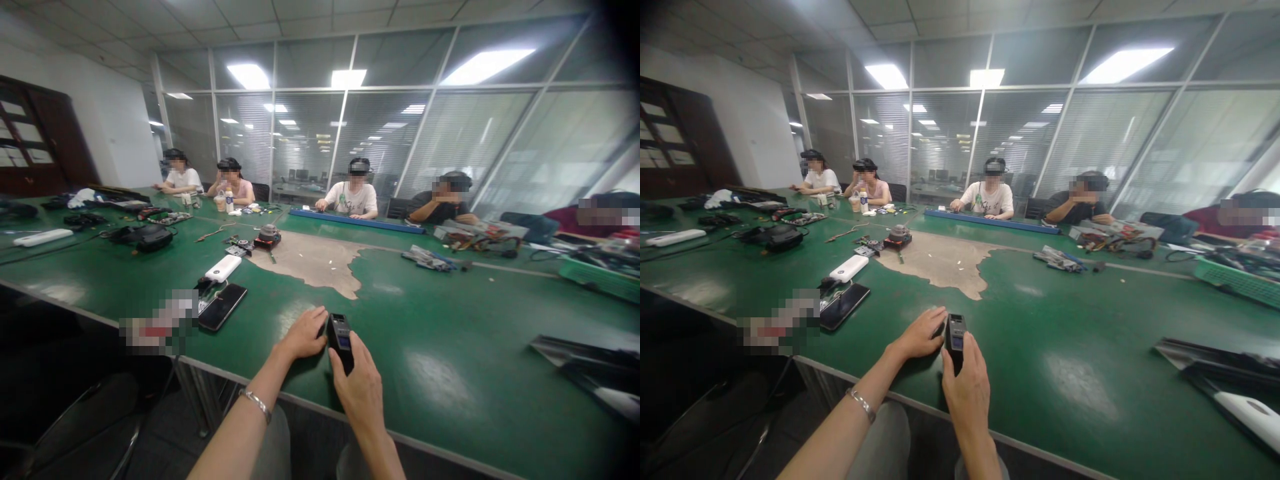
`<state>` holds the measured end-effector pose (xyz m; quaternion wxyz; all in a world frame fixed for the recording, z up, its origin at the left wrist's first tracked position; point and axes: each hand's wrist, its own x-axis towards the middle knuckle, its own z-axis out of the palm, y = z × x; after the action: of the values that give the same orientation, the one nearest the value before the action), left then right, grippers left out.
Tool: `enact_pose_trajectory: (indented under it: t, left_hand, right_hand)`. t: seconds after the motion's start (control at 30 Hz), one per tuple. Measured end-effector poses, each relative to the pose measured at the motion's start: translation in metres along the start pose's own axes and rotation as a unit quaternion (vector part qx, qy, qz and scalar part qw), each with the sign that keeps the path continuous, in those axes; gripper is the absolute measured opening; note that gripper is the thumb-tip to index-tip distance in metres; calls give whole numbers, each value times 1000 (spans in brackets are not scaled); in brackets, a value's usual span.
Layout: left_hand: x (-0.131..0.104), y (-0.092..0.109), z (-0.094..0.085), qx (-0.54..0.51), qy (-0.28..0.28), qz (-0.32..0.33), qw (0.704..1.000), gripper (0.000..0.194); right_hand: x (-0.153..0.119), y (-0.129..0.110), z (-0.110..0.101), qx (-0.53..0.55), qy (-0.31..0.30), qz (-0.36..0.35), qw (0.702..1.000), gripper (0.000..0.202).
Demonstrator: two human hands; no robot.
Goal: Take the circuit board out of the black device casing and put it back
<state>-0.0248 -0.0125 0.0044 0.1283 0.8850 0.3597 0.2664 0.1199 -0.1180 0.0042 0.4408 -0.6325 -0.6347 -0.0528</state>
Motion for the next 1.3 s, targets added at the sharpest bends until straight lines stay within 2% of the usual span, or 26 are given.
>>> enact_pose_trajectory:
  t: [0.2, 0.33, 0.53, 0.7, 0.87, 1.13, 1.3]
  left_hand:
    - [1, 0, 0, -7, 6, 0, 1000, 59]
    - [0, -1, 1, -21, 20, 4, 1000, 60]
    - [-1, 2, -1, -9, 15, 3, 1000, 59]
    - [0, 3, -3, 7, 3, 0, 1000, 56]
    - [1, 4, -3, 11, 1, 0, 1000, 55]
    - [1, 5, -5, 16, -13, -4, 1000, 54]
    - [1, 3, -3, 19, -19, -10, 1000, 52]
  right_hand:
    - [1, -2, 0, -21, -21, 11, 1000, 54]
    - [7, -7, -4, -11, -14, 19, 1000, 56]
    - [28, -11, -32, 28, 43, 64, 997, 59]
    - [31, 19, -49, 0, 69, 105, 992, 62]
    - [19, 53, -44, -47, 44, 117, 991, 62]
    - [8, 65, -33, -61, 24, 107, 992, 62]
    - [8, 67, -30, -62, 44, 92, 993, 77]
